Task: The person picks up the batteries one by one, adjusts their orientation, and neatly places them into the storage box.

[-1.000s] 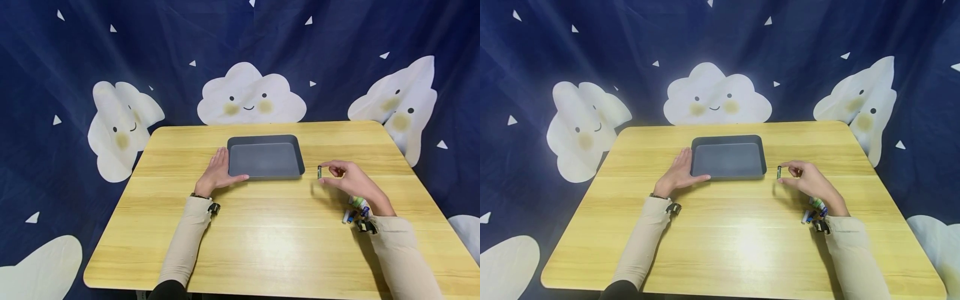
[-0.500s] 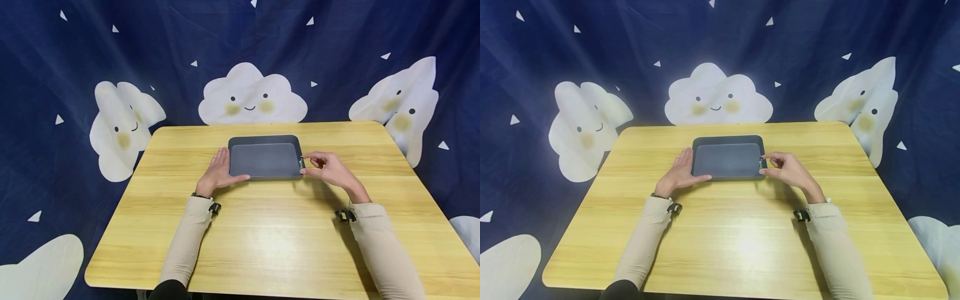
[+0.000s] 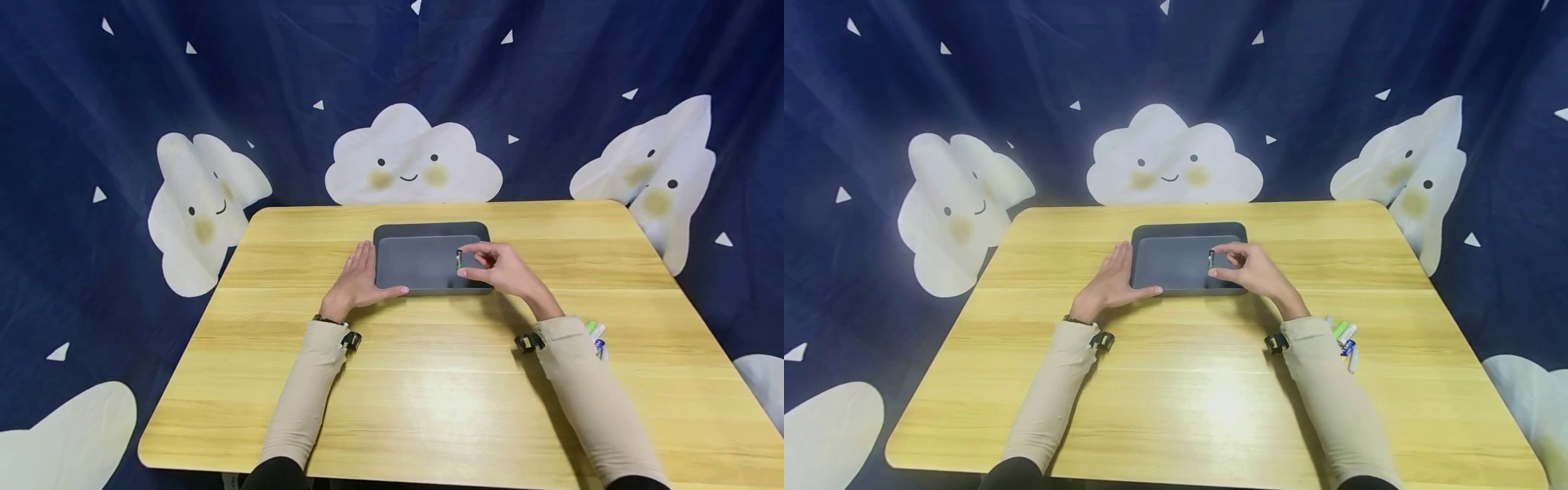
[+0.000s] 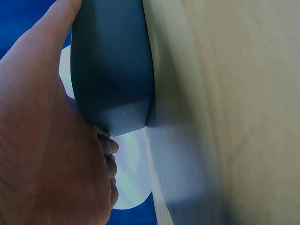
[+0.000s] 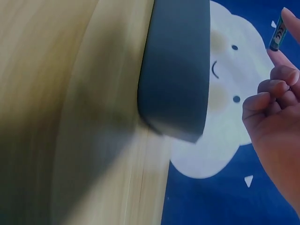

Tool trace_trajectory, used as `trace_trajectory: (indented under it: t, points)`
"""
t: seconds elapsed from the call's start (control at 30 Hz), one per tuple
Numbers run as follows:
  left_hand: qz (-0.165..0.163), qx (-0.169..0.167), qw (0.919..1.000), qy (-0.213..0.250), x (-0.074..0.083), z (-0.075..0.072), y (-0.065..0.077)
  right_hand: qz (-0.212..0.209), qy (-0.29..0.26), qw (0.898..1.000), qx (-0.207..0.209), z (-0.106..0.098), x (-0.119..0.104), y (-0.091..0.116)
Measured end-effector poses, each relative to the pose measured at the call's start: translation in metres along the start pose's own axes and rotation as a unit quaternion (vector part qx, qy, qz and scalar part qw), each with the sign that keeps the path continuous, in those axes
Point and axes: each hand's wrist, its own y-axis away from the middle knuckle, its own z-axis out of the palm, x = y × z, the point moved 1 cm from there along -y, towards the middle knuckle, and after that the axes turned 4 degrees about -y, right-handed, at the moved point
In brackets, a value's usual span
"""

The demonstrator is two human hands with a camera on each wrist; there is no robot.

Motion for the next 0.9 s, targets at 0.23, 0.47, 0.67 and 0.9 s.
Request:
trace_trajectory:
  t: [0.23,0.47,0.67,0.9]
  points:
    - [-0.001,0.005,1.0,-0.003,-0.002,0.003,-0.001,-0.01,-0.021,1.0,-0.005,0.018,-0.001,-0.019]
    - [-0.002,0.002,1.0,0.0,-0.003,0.004,-0.002,-0.031,-0.024,0.999,-0.01,0.033,-0.004,-0.036]
    - [-0.003,0.003,1.0,-0.001,-0.002,0.003,-0.002,-0.026,-0.024,0.999,-0.01,0.045,-0.006,-0.051]
    - [-0.001,0.008,1.0,-0.003,-0.002,0.001,-0.002,-0.017,-0.034,0.999,-0.016,0.06,-0.003,-0.064]
